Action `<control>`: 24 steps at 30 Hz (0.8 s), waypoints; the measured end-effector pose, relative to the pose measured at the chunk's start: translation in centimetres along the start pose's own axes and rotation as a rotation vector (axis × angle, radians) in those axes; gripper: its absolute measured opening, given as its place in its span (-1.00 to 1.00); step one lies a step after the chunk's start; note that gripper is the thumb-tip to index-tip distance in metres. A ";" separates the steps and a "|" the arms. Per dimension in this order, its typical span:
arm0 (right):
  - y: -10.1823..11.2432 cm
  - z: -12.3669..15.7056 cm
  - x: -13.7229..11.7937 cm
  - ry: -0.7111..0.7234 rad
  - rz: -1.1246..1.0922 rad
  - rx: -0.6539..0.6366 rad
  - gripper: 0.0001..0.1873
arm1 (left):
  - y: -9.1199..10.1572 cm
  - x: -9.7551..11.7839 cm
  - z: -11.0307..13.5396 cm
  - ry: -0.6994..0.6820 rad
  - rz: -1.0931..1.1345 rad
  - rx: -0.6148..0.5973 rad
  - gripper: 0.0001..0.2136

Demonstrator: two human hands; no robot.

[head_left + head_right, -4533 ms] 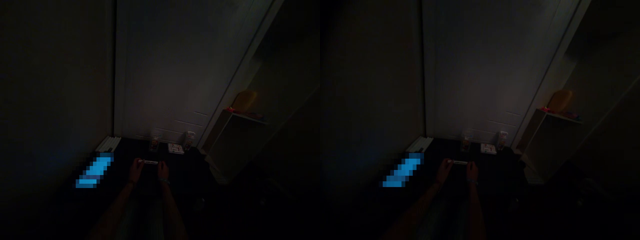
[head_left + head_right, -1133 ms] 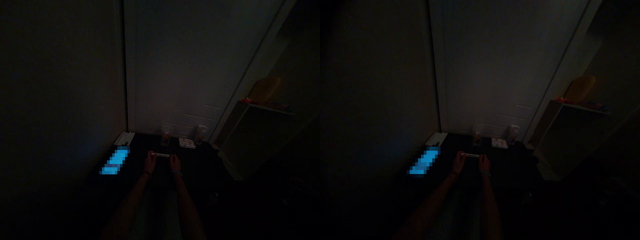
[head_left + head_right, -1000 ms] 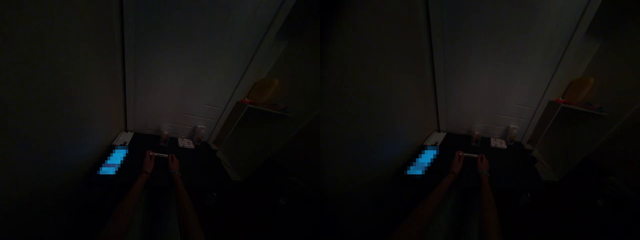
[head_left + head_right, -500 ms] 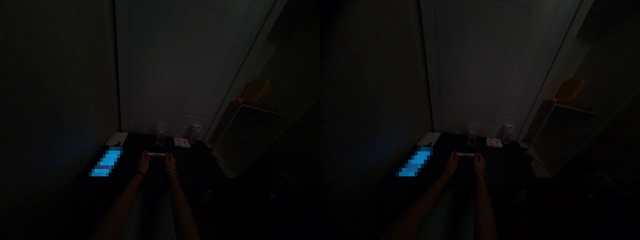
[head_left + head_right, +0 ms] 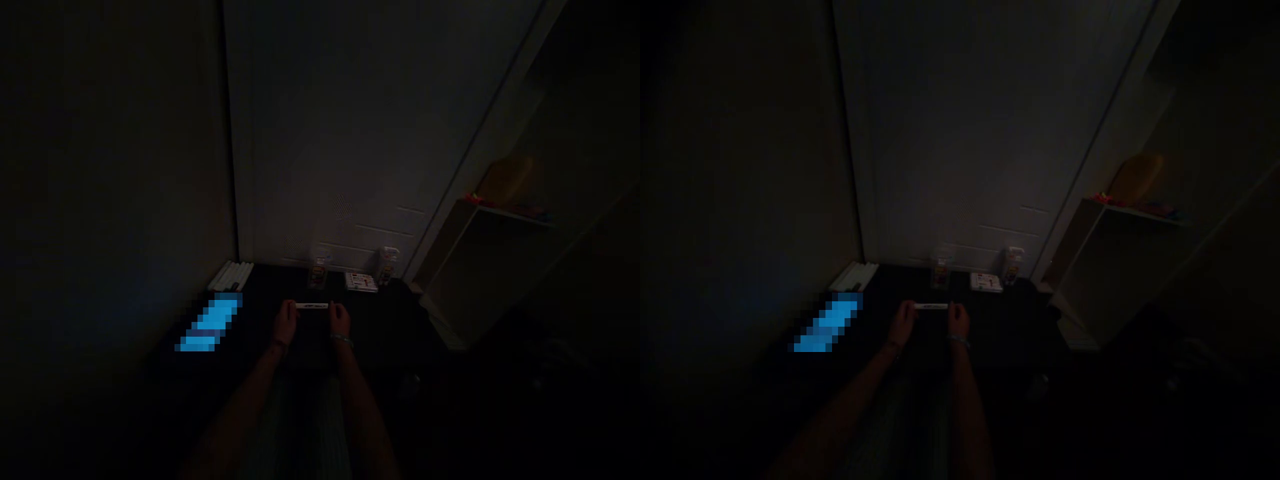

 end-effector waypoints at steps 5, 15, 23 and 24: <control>0.2 0.0 -0.1 0.008 -0.028 0.007 -0.63 | 0.3 0.1 0.2 0.024 0.025 0.012 -0.75; 0.7 0.1 0.0 0.011 -0.004 0.073 -0.65 | 0.1 -0.3 -0.1 0.006 0.091 0.044 -0.74; 1.4 0.3 -0.2 0.006 -0.011 0.123 -0.61 | -0.2 -0.5 -0.3 -0.026 0.119 0.023 -0.75; 1.5 0.3 -0.2 0.005 -0.011 0.135 -0.61 | -0.2 -0.6 -0.3 -0.025 0.123 0.027 -0.75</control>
Point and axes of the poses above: each hand's wrist, its own z-axis away from the middle knuckle, its own y-axis out of the back of the hand, x = y × z, the point moved 8 cm from there along -z, towards the middle knuckle, and after that the axes turned 9 degrees about -z, right-handed, at the moved point
